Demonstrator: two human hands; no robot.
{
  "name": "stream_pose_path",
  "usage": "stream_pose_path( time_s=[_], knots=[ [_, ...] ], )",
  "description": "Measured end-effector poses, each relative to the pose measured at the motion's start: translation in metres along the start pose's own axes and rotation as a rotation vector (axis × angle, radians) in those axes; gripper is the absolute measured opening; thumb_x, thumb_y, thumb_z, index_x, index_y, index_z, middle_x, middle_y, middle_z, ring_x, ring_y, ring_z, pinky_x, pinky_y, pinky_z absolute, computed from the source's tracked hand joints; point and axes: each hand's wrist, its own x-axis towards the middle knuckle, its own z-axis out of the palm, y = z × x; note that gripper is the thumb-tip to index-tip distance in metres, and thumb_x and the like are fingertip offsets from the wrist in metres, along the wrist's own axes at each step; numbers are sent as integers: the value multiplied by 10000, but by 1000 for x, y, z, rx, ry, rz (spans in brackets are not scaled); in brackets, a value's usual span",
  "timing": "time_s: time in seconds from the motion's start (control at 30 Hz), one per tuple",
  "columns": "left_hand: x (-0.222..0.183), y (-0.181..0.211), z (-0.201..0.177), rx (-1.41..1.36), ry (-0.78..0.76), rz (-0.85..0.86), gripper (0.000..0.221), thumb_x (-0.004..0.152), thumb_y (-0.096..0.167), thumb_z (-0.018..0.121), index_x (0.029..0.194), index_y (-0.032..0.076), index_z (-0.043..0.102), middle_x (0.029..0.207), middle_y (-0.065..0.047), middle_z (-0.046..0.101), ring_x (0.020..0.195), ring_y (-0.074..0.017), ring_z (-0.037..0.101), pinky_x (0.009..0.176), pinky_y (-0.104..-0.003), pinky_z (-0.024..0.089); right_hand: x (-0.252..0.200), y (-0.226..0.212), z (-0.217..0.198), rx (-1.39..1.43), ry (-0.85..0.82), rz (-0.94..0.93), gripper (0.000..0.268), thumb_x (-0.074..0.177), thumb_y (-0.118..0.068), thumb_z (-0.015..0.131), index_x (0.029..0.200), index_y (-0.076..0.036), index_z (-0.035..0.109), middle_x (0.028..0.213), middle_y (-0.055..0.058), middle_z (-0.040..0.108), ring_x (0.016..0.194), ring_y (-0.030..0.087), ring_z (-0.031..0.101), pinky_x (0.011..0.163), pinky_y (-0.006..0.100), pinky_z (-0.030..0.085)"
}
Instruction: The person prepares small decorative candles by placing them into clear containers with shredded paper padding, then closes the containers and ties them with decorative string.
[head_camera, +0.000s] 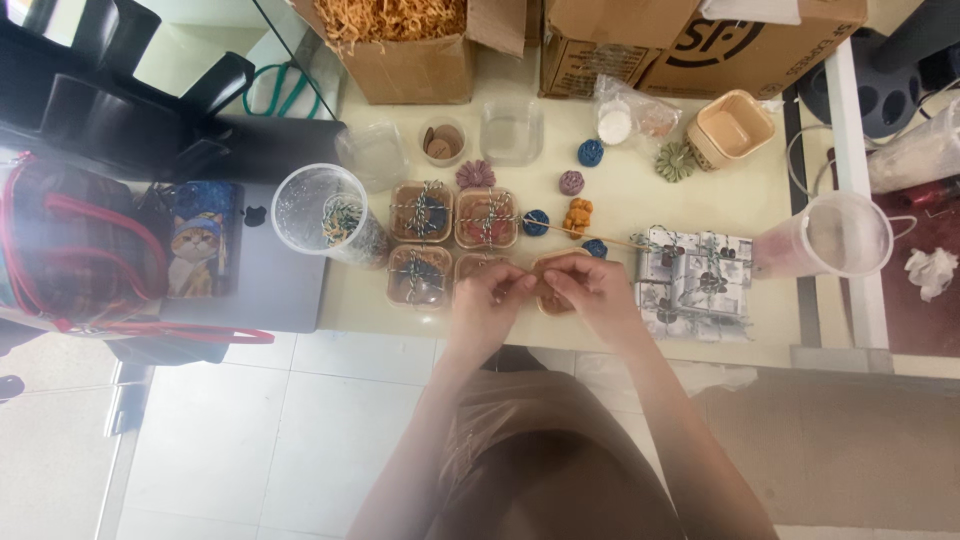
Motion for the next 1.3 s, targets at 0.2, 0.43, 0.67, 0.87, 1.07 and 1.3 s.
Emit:
stream_pose_path(
  time_s=[0.2,0.43,0.67,0.87,1.07,1.3],
  knots=[
    [16,3,-12,-125,21,-191,177,927,176,724,993,13,746,775,-64,729,661,-109,644,598,-271,506,34,4,5,59,-56,-79,181,977,-113,697,1089,12,762,903,28,745,748,68,647,673,216,536],
    [30,-20,-42,-275,213,-127,186,961,153,694,1074,6,671,875,-16,718,757,-71,648,662,-224,531,181,-21,50,-351,128,-273,209,928,-124,743,1122,-57,780,970,61,790,743,128,709,696,244,577],
    [21,-36,-53,-264,210,-215,171,967,118,678,1071,-18,690,838,-43,706,725,-80,623,637,-239,502,209,-30,39,-1405,151,-323,339,699,-32,786,982,-210,843,1123,84,707,997,275,576,892,500,421],
    [16,-38,-44,-344,142,-202,191,974,151,670,1073,-13,676,905,-25,723,798,-64,655,676,-221,520,209,-28,14,-1587,43,-370,98,786,-145,736,847,-157,812,958,47,758,1105,208,589,1069,445,344],
    [15,-30,-43,-271,156,-193,184,967,158,685,1045,-8,696,879,-23,727,774,-69,639,665,-226,514,219,-18,-8,-1228,32,-305,111,913,-236,726,925,-157,802,907,42,780,973,226,620,1061,441,347],
    [12,-12,-39,-310,121,-260,175,969,153,679,1030,-7,716,801,-11,689,695,-52,592,574,-236,518,217,-13,-17,-1449,-36,-486,172,772,-81,724,909,-145,809,948,21,779,973,220,623,981,406,386]
  ],
)
